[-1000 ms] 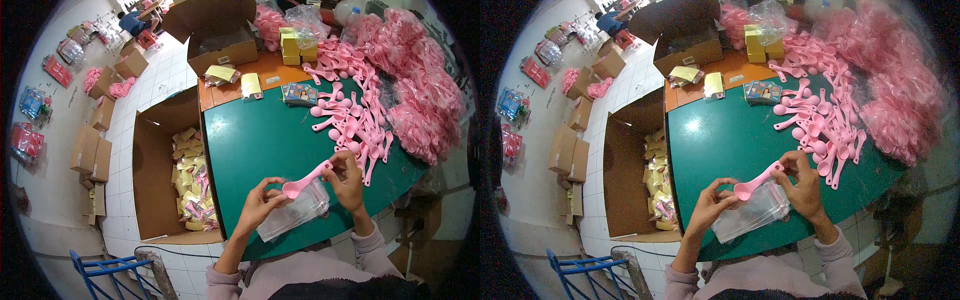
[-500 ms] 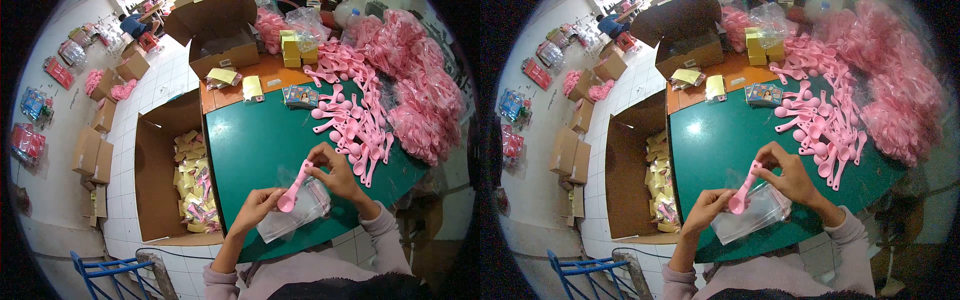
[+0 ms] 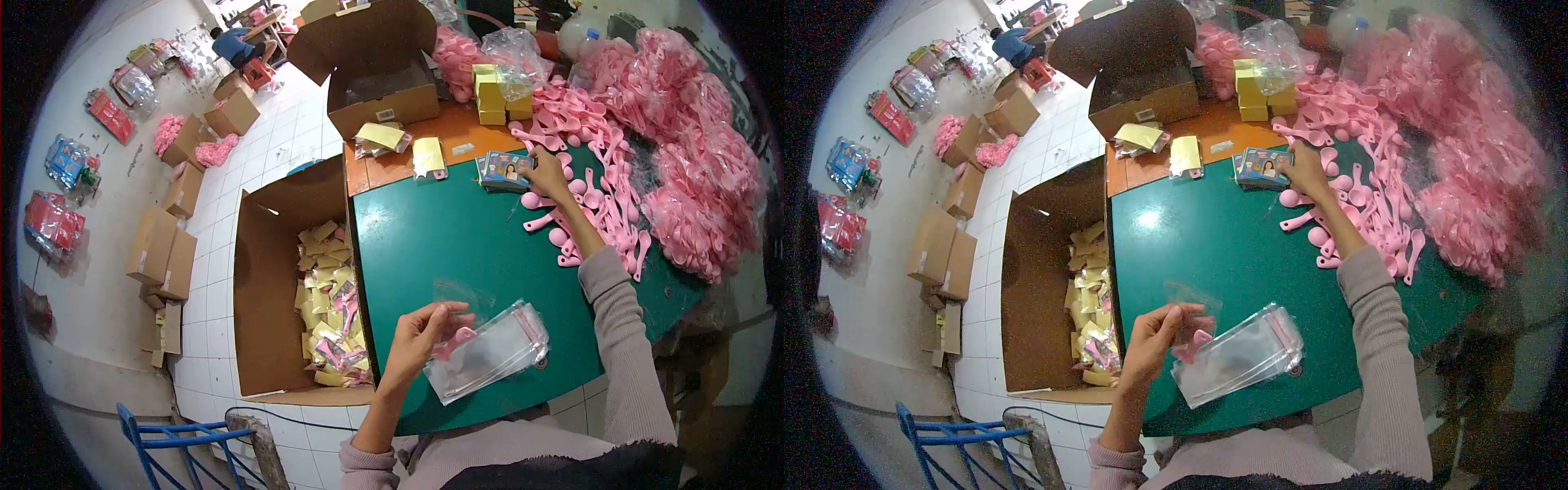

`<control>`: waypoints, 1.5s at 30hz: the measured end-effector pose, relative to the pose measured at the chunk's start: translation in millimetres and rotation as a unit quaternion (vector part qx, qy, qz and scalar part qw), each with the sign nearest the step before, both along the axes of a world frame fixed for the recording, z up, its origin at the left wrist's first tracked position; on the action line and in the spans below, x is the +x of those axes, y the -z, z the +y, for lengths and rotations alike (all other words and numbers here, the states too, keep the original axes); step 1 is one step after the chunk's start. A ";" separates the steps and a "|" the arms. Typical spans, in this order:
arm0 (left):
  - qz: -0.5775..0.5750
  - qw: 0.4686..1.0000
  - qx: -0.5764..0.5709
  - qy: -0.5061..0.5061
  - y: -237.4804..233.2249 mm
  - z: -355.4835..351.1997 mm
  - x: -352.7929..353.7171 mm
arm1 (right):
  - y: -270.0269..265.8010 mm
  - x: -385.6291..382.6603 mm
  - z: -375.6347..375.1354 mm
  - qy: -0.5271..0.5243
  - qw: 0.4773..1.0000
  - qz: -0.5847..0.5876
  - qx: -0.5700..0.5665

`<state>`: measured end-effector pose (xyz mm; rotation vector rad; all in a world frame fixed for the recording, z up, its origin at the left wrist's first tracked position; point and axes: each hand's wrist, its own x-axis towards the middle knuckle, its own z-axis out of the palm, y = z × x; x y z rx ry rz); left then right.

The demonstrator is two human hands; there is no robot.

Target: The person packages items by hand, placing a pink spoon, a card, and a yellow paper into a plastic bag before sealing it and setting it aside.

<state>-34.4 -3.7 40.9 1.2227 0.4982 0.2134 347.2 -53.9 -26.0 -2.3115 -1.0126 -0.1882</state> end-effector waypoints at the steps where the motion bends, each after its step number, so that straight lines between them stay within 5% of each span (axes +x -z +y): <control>1: 0.003 1.000 0.009 0.005 -0.3 1.6 -0.2 | -4.4 -4.6 -2.2 0.006 0.997 0.049 0.065; 11: -0.009 0.999 0.005 0.046 4.0 0.5 7.6 | -42.3 -17.2 -18.6 -0.008 0.993 -0.098 0.058; 13: 0.000 0.999 0.001 0.033 1.6 1.6 5.9 | -82.7 -63.9 -30.1 -0.097 0.981 0.136 0.099; 15: 0.007 1.000 -0.004 0.022 1.1 3.4 5.4 | -90.1 -103.8 -40.7 -0.259 0.901 0.279 0.206; 17: 0.020 0.999 0.013 0.023 2.5 5.8 5.5 | -127.6 -153.5 -62.3 -0.222 0.901 0.362 0.088; 20: 0.000 1.000 0.005 0.021 4.4 3.3 6.8 | -128.9 -183.1 -78.8 -0.336 0.912 0.222 0.077; 28: 0.034 0.977 0.190 0.094 -3.9 6.1 2.7 | -137.1 -200.3 -88.8 -0.351 0.935 0.055 0.019; 34: -0.013 0.955 0.275 0.110 -4.1 -10.4 -3.0 | -123.3 -215.5 -86.9 -0.440 0.857 0.254 -0.081; 41: 0.045 0.924 0.370 0.086 1.3 -16.4 -5.3 | -90.3 -207.8 -83.3 -0.486 0.815 0.302 -0.093; 45: 0.087 0.930 0.331 0.136 6.5 3.5 -15.0 | -87.1 -196.5 -80.1 -0.411 0.861 0.296 -0.049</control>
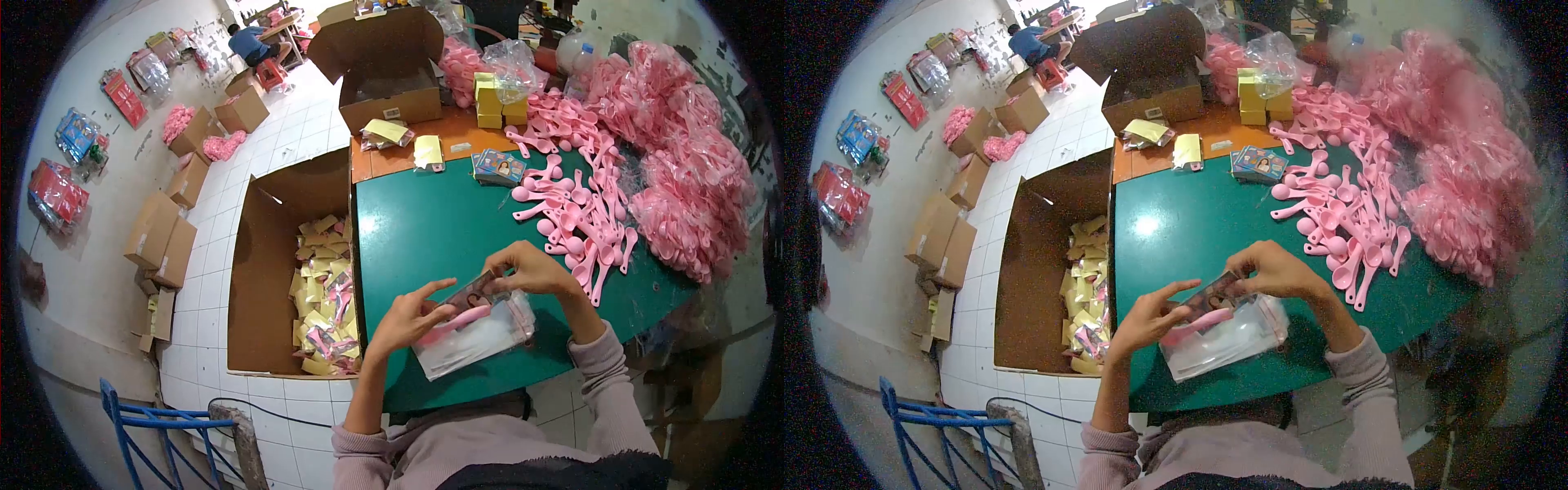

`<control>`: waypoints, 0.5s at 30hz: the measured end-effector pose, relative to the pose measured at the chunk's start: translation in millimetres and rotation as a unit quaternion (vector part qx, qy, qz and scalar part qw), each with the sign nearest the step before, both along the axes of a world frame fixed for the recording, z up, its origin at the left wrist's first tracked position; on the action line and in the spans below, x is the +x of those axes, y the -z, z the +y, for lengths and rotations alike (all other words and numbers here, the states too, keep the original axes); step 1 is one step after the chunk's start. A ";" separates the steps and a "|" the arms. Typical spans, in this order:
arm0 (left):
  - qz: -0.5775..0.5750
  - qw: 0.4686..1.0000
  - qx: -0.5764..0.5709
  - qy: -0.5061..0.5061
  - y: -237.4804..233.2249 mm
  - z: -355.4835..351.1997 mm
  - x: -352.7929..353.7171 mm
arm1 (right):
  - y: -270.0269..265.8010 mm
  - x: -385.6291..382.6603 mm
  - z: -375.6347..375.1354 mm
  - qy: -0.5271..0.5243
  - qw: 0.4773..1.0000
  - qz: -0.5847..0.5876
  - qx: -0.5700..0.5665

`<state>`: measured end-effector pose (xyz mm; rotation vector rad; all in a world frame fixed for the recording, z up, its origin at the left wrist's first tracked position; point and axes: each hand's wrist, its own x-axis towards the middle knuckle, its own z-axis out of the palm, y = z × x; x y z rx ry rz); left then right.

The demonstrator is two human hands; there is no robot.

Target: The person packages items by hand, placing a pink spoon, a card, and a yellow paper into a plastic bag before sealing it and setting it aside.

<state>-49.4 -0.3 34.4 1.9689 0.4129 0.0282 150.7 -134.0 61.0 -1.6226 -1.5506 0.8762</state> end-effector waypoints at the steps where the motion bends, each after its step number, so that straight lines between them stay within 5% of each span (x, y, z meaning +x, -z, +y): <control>1: 0.025 0.999 -0.033 0.008 7.9 9.7 -1.8 | 7.7 2.5 0.9 0.037 0.999 0.034 -0.001; 2: 0.020 0.999 -0.031 0.004 12.9 10.7 -1.3 | 17.1 7.3 2.6 0.033 0.999 0.029 0.001; 4: -0.149 0.959 -0.237 -0.049 21.3 10.1 -3.6 | 28.9 11.4 6.4 0.070 0.988 0.131 0.054; 8: -0.155 0.951 -0.249 -0.097 31.7 8.0 -1.2 | 29.8 6.9 -2.4 0.043 0.964 0.260 -0.046; 12: -0.146 0.954 -0.231 -0.119 38.6 1.6 0.5 | 34.0 14.8 -5.0 0.054 0.966 0.218 -0.124; 15: -0.109 0.951 -0.263 -0.126 33.5 -0.6 -2.8 | 40.3 7.0 -1.7 0.107 0.969 0.217 -0.053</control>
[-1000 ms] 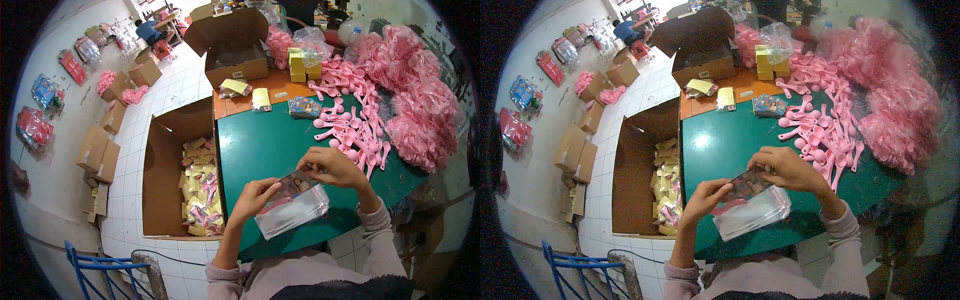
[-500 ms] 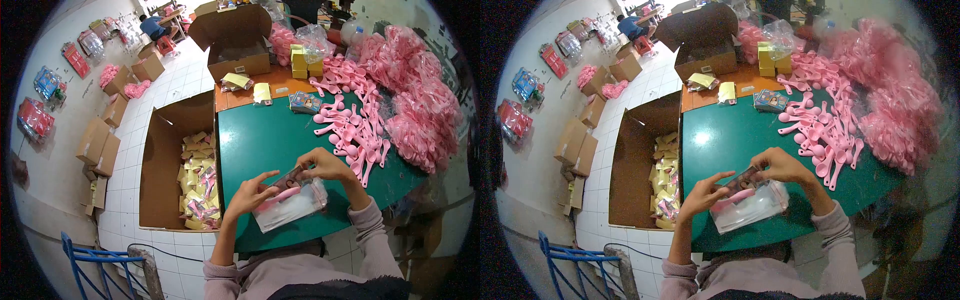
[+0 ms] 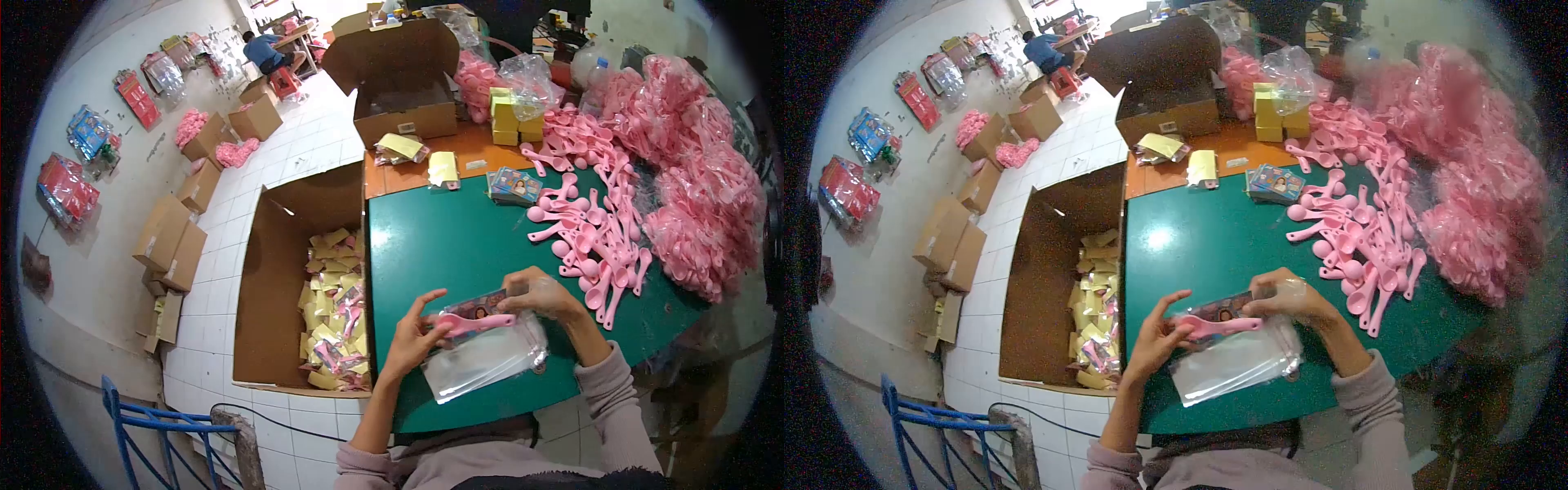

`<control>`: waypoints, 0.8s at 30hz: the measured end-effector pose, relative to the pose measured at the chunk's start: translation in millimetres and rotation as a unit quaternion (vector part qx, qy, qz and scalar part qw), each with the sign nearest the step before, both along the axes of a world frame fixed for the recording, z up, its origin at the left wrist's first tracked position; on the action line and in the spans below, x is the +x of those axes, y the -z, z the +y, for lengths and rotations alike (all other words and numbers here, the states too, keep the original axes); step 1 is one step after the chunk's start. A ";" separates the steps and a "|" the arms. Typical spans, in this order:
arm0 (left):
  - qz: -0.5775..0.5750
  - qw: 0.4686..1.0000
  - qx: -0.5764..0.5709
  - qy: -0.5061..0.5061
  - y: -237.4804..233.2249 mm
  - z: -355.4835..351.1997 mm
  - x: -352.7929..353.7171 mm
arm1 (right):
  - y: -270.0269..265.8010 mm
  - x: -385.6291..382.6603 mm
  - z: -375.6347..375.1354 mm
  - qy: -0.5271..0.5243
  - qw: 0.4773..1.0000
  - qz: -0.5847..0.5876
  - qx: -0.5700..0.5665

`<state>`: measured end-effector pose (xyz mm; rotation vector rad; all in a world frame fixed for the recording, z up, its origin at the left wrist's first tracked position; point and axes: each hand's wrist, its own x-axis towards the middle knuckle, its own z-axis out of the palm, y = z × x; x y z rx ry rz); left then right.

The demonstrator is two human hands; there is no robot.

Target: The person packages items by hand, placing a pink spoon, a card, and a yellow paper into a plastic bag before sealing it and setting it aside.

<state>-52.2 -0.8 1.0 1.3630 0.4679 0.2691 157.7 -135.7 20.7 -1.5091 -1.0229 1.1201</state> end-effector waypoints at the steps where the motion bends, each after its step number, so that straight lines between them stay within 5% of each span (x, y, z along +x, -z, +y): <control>1: 0.003 1.000 0.007 -0.004 3.0 0.8 -0.8 | -0.9 -2.3 2.7 -0.004 1.000 0.003 0.007; 5: -0.010 0.997 0.069 -0.018 9.8 -0.4 1.9 | -1.3 -4.0 5.9 0.040 0.999 -0.006 0.034; 7: -0.011 0.957 0.226 -0.180 20.0 -4.2 6.0 | 7.1 -1.4 8.6 0.132 0.978 -0.085 0.135; 9: -0.002 0.970 0.200 -0.141 19.1 -5.2 4.3 | -0.2 -7.6 7.0 0.154 0.977 -0.093 0.119; 11: -0.064 0.982 -0.180 -0.004 10.3 -11.6 7.0 | -13.1 -22.2 9.2 0.144 0.955 -0.218 0.144; 15: -0.004 0.974 -0.225 0.030 5.2 -17.1 11.5 | 2.9 -24.5 11.3 -0.007 0.915 -0.360 0.181; 22: 0.020 0.992 -0.123 -0.007 15.8 -15.8 12.5 | 19.4 -44.5 17.5 -0.002 0.881 -0.458 0.114; 24: 0.007 0.995 0.041 -0.091 24.3 -14.4 12.8 | 19.9 -46.7 22.7 0.003 0.870 -0.481 0.107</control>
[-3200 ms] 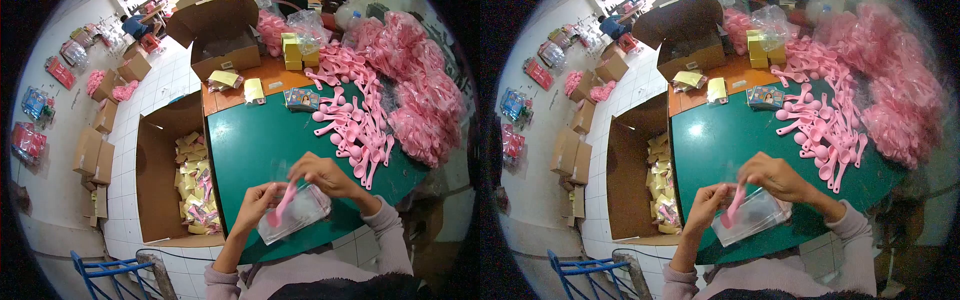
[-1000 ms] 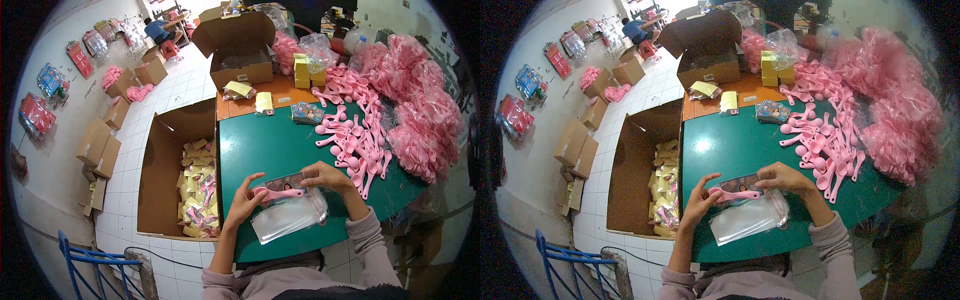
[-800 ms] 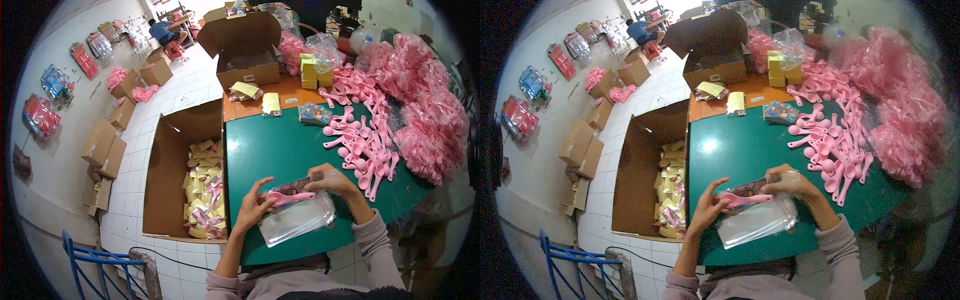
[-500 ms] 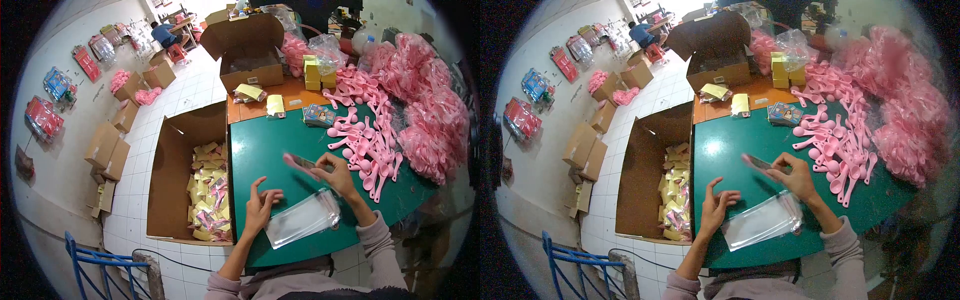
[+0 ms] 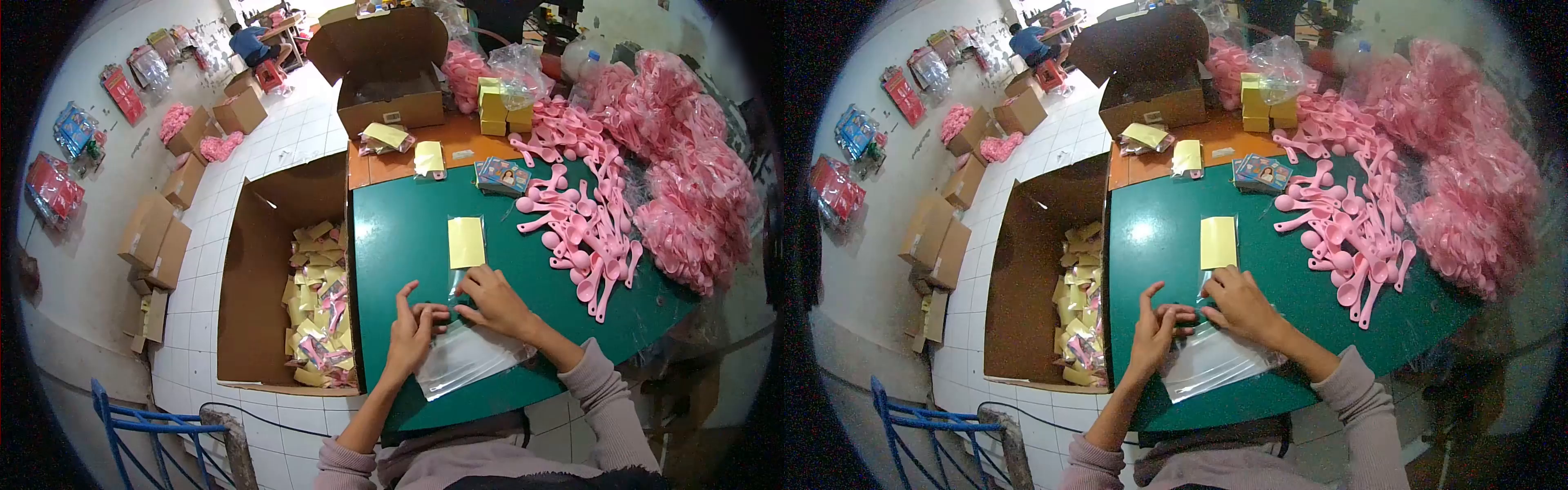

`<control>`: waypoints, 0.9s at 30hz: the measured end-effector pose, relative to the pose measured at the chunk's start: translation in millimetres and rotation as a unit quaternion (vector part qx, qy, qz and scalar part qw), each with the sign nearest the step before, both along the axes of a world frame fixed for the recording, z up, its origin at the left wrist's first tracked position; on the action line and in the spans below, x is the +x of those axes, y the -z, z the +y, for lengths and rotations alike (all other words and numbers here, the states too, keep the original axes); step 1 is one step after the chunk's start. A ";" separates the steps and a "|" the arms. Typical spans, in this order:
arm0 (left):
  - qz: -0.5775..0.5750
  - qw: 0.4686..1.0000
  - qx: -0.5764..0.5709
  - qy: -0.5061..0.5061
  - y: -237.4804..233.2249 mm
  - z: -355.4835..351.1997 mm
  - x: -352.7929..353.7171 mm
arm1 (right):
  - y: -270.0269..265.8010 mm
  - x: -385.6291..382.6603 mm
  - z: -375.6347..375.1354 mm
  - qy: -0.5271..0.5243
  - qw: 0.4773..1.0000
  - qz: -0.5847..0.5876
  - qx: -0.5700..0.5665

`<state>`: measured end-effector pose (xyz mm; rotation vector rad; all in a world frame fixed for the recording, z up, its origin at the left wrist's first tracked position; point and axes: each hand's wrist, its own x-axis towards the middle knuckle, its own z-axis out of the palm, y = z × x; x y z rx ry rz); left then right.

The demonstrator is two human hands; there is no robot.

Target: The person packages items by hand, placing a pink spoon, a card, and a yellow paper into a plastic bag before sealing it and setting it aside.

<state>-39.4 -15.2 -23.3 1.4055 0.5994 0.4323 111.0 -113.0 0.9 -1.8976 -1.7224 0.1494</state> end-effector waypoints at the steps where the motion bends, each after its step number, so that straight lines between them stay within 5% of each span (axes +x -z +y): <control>1: 0.000 1.000 0.000 0.001 -0.4 -0.5 0.1 | 2.6 -0.3 1.8 0.001 1.000 0.000 0.000; 3: -0.011 0.992 0.117 -0.054 -6.1 -0.9 -1.0 | 10.7 -0.6 6.8 0.002 1.000 -0.020 -0.019; 7: -0.029 0.989 0.126 -0.074 -4.0 2.2 -2.2 | 13.7 2.9 11.3 -0.024 0.998 0.021 -0.052; 10: 0.000 0.988 0.143 -0.053 -0.7 13.6 -0.7 | 14.4 3.6 13.9 -0.041 0.998 -0.050 -0.024; 13: 0.050 0.996 0.074 0.016 -11.4 24.1 8.7 | 0.5 4.4 11.0 -0.034 0.998 -0.056 -0.018; 16: 0.065 0.961 -0.214 0.160 -27.6 33.6 21.4 | -4.1 1.2 7.6 -0.065 0.995 -0.049 0.056; 22: -0.021 0.979 -0.142 0.146 -11.3 18.3 36.0 | -2.8 7.3 -0.7 -0.074 0.990 -0.102 0.063; 25: -0.008 0.995 -0.052 0.087 -7.8 20.7 37.3 | -8.7 11.9 -3.3 -0.126 0.991 -0.004 0.050; 27: -0.026 0.993 -0.088 0.074 -8.9 24.7 33.8 | -15.7 16.3 -4.4 -0.166 0.984 0.040 0.058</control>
